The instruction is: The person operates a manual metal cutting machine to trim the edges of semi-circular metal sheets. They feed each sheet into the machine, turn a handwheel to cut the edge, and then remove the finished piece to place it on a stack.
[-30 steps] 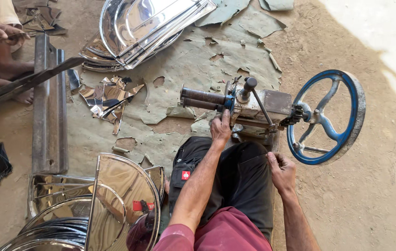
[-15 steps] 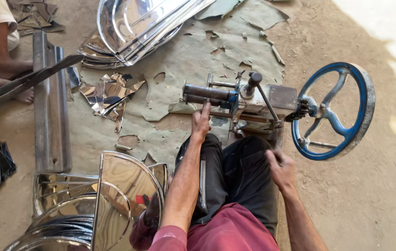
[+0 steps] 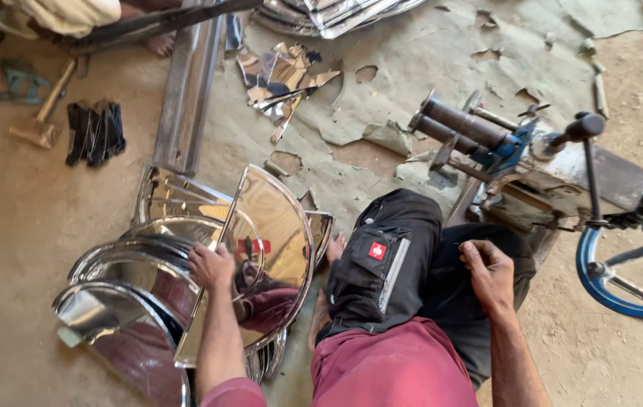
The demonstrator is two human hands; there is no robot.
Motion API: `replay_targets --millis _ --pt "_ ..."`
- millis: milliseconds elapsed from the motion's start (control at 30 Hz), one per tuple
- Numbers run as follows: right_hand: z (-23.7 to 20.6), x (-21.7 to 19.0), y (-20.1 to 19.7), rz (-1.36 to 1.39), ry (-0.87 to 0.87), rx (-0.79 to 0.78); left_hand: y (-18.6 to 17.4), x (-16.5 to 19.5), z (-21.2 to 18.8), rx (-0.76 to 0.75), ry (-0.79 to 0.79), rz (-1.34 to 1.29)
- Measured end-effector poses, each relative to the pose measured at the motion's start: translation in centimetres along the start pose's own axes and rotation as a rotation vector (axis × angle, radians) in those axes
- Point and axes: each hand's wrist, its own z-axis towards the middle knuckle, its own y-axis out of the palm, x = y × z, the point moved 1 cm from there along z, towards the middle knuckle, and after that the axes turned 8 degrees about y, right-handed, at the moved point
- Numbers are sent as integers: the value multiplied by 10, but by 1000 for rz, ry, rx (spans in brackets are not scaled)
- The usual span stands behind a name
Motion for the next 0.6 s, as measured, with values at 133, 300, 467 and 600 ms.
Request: replay_targets --millis 133,300,467,600 --pt "5 1 2 -11 -31 -2 4 -28 4 -415 86 72" --pt "-1 -6 2 -5 -45 23 8 -6 10 -442 -104 -34" --pt "-8 -25 6 36 -37 48 -22 25 21 -264 23 -14" --pt "-4 -64 37 -35 -140 -31 -59 60 63 -152 143 -69"
